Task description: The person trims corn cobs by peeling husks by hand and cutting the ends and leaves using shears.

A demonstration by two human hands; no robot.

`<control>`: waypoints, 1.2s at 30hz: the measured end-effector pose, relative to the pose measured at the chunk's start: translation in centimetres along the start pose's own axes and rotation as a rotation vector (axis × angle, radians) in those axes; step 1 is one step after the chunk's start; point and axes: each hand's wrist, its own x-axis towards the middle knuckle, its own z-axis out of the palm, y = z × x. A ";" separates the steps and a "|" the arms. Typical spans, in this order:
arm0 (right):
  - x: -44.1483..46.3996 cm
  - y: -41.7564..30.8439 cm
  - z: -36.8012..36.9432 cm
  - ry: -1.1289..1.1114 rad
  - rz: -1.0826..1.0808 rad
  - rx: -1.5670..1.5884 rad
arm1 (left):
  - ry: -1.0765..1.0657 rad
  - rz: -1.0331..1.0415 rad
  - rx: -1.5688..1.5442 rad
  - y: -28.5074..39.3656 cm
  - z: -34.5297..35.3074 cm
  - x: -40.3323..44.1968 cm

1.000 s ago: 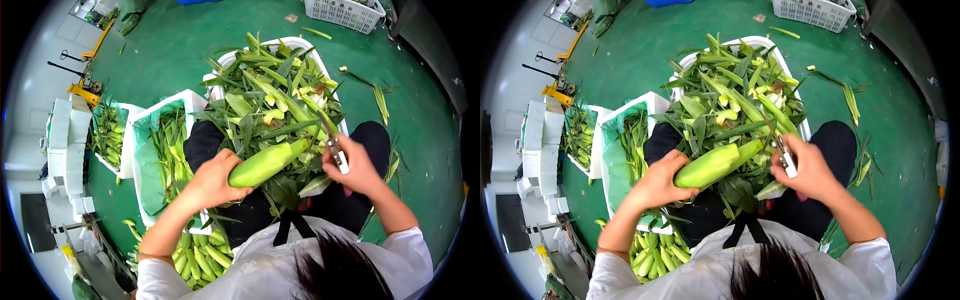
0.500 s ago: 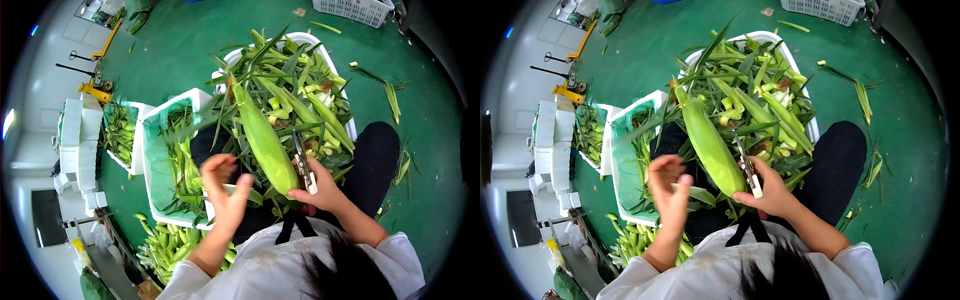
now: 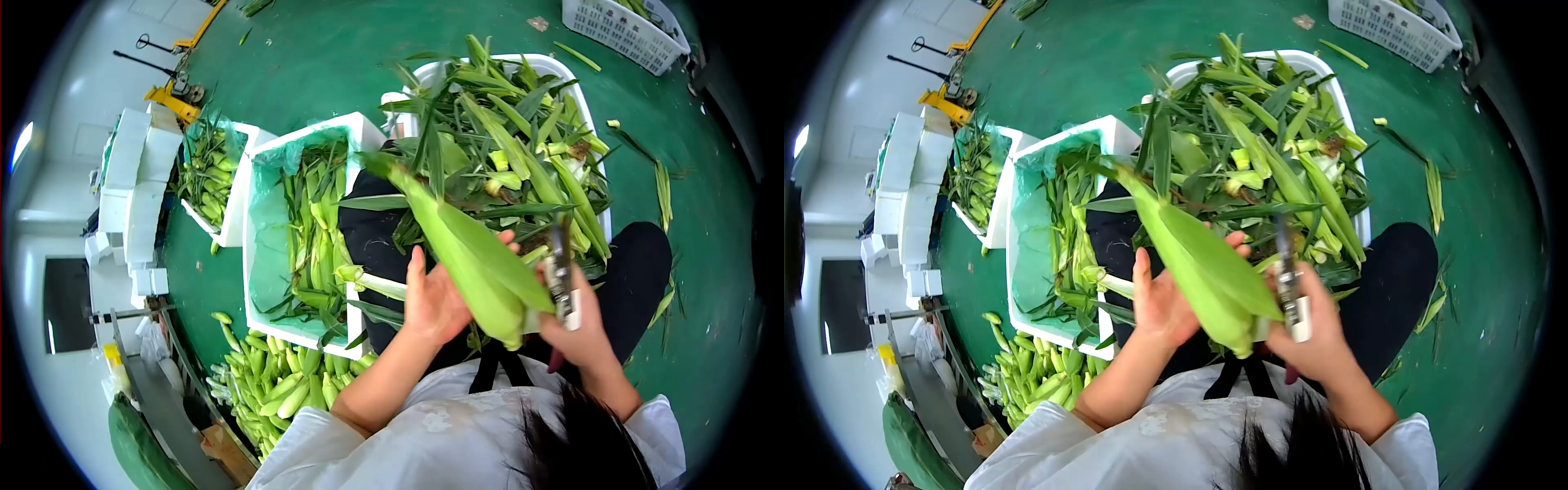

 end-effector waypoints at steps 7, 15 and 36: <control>-1.1 -3.9 -3.5 0.401 0.000 -0.332 | 0.188 0.248 -0.128 0.8 -0.9 1.7; 2.8 -4.5 -3.8 -0.280 -0.105 -0.602 | 0.339 0.144 1.332 4.8 1.2 -2.4; -5.2 2.5 0.6 -0.430 0.498 0.484 | 0.135 0.242 0.057 9.4 -5.2 -13.4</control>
